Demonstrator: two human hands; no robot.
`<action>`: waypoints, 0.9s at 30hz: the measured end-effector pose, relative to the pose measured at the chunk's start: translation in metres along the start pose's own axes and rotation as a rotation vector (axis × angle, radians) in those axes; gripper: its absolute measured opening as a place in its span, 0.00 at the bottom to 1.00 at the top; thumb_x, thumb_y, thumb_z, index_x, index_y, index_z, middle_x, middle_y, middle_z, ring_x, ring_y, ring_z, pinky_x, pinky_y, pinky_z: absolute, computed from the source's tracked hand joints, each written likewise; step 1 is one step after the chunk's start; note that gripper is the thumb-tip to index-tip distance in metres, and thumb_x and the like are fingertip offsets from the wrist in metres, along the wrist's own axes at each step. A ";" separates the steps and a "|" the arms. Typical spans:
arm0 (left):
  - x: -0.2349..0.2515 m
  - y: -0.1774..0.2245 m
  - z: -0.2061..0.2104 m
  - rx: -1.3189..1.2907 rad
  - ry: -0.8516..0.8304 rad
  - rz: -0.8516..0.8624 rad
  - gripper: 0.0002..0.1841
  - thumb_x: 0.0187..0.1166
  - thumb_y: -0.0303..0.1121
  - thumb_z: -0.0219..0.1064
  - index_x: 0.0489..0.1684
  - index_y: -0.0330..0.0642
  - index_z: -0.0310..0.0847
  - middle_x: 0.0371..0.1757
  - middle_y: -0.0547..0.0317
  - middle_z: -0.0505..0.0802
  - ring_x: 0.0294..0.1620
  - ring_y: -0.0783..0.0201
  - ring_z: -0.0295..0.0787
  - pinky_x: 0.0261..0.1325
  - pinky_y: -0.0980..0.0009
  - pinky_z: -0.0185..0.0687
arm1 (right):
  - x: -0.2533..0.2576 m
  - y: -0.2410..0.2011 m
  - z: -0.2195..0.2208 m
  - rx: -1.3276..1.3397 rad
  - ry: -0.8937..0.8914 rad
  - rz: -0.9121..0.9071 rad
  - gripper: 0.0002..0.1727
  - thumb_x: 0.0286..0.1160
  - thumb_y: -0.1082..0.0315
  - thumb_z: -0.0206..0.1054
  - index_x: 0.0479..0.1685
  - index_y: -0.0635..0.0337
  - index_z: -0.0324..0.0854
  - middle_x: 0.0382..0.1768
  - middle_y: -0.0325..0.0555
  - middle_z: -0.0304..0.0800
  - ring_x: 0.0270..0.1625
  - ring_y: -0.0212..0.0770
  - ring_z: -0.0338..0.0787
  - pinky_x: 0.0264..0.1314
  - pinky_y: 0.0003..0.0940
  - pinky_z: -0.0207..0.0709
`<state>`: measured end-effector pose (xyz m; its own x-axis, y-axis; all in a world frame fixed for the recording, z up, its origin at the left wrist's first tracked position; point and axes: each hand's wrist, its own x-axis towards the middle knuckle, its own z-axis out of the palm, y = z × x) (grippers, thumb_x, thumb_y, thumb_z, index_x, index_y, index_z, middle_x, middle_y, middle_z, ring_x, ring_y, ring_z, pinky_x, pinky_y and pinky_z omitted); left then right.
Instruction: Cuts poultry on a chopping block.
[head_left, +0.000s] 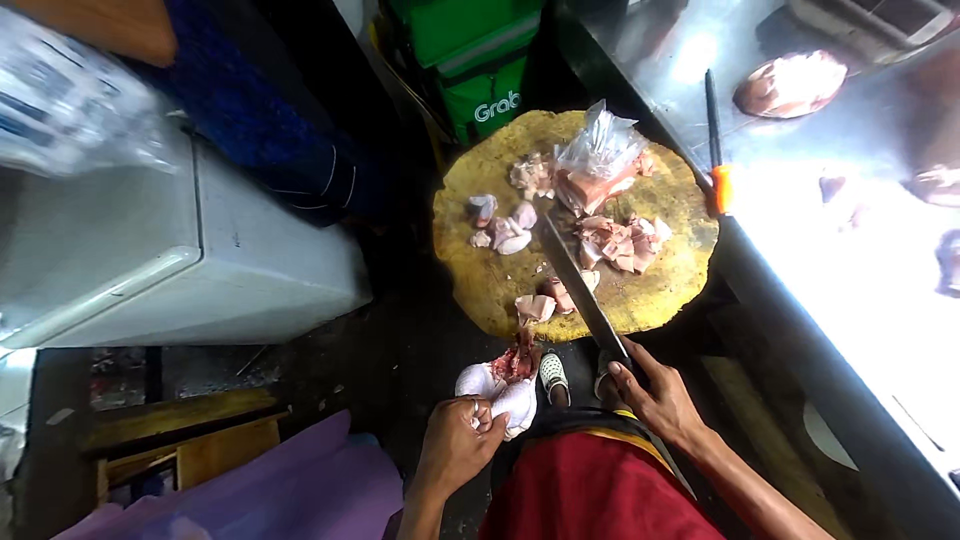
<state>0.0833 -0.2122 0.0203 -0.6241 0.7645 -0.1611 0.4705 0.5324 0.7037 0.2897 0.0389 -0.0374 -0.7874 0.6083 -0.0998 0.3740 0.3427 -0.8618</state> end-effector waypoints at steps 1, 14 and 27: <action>0.000 0.002 0.000 -0.001 0.000 -0.002 0.23 0.67 0.48 0.73 0.06 0.54 0.67 0.13 0.74 0.73 0.16 0.77 0.67 0.21 0.74 0.64 | 0.003 -0.015 -0.002 0.067 0.035 -0.114 0.31 0.88 0.47 0.57 0.80 0.59 0.75 0.36 0.40 0.92 0.29 0.28 0.88 0.34 0.31 0.86; 0.002 0.006 -0.004 0.023 0.047 -0.118 0.22 0.66 0.48 0.73 0.07 0.55 0.67 0.12 0.75 0.71 0.15 0.77 0.66 0.22 0.73 0.63 | 0.022 0.041 0.064 -0.157 -0.321 0.241 0.33 0.88 0.44 0.54 0.91 0.44 0.64 0.37 0.53 0.94 0.37 0.55 0.93 0.47 0.59 0.85; 0.009 0.000 -0.013 0.120 0.099 -0.348 0.19 0.65 0.49 0.74 0.12 0.52 0.73 0.16 0.71 0.75 0.20 0.70 0.72 0.27 0.63 0.69 | 0.055 -0.036 -0.010 0.160 -0.087 -0.618 0.30 0.90 0.47 0.57 0.76 0.63 0.77 0.40 0.47 0.93 0.37 0.27 0.90 0.42 0.25 0.86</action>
<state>0.0695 -0.2099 0.0276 -0.8139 0.4949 -0.3045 0.2860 0.7974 0.5314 0.2379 0.0675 -0.0072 -0.8735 0.2703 0.4049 -0.2339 0.4966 -0.8359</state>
